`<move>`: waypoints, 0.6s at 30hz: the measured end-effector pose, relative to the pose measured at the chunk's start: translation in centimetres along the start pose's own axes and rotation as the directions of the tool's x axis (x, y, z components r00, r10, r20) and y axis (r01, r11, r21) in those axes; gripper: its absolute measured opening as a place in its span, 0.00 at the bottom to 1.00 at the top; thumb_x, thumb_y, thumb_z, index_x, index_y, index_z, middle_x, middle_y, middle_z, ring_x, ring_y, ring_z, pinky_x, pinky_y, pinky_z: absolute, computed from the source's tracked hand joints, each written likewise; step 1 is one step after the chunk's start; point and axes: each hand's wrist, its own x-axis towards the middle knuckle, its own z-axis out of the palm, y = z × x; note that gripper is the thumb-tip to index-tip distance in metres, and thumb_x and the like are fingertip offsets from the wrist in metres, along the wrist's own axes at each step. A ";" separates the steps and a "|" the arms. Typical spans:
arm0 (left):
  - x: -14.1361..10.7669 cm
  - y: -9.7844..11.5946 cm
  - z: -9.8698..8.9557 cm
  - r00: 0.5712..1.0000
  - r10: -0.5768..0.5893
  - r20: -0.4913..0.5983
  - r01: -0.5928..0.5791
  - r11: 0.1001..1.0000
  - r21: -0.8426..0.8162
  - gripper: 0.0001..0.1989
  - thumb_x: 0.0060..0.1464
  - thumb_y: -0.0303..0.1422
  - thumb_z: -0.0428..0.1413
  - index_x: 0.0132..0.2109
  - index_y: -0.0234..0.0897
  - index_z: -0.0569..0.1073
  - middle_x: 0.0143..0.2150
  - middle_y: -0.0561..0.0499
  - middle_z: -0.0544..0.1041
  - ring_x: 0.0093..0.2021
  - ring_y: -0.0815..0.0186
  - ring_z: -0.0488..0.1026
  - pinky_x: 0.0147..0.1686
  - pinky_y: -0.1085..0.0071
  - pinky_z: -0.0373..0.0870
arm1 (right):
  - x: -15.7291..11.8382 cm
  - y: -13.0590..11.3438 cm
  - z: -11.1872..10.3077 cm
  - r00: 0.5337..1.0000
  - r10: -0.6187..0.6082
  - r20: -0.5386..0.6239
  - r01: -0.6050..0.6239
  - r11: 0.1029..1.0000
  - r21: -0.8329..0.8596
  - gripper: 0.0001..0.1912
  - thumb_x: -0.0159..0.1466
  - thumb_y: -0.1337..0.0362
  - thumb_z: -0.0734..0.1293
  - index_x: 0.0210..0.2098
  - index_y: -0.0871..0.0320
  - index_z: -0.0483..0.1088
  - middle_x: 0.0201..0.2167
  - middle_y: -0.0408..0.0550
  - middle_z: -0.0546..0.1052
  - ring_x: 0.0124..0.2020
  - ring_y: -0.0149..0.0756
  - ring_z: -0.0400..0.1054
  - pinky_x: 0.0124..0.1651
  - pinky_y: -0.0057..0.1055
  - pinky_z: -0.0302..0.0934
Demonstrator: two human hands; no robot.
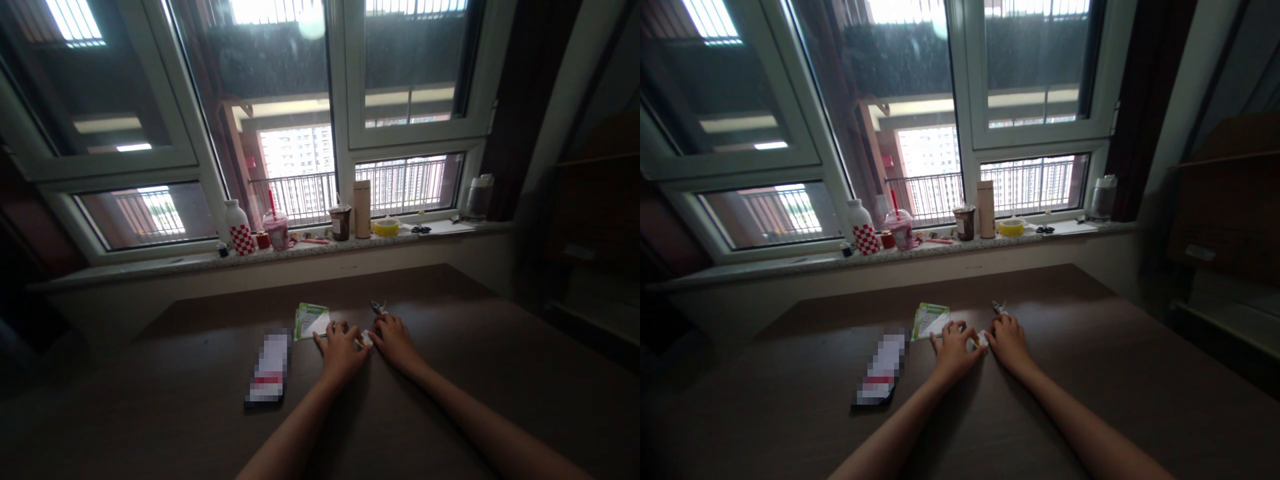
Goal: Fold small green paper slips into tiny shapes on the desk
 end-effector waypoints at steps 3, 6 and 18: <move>-0.1 0.0 -0.2 1.000 0.007 -0.002 -0.007 1.000 -0.019 0.16 0.53 0.49 0.55 0.48 0.54 0.74 0.63 0.52 0.65 0.67 0.50 0.51 0.61 0.31 0.34 | 0.1 0.1 0.2 1.000 -0.003 0.004 0.002 1.000 0.002 0.09 0.64 0.60 0.64 0.36 0.56 0.73 0.49 0.53 0.72 0.52 0.47 0.62 0.53 0.42 0.57; -0.1 0.0 -0.2 1.000 0.013 0.012 -0.012 0.999 -0.041 0.15 0.53 0.48 0.56 0.48 0.56 0.75 0.63 0.52 0.65 0.67 0.49 0.51 0.61 0.31 0.34 | 0.1 0.3 0.3 1.000 -0.002 0.002 0.002 1.000 -0.003 0.09 0.64 0.59 0.64 0.37 0.56 0.73 0.50 0.53 0.72 0.52 0.47 0.62 0.54 0.42 0.57; -0.2 0.1 -0.6 0.998 0.035 -0.045 -0.038 0.998 -0.059 0.11 0.51 0.48 0.60 0.42 0.60 0.80 0.62 0.54 0.68 0.67 0.47 0.51 0.61 0.30 0.29 | 0.3 0.8 0.6 0.999 0.038 -0.011 -0.037 0.998 0.050 0.09 0.64 0.59 0.64 0.38 0.54 0.73 0.50 0.51 0.71 0.52 0.46 0.62 0.54 0.40 0.57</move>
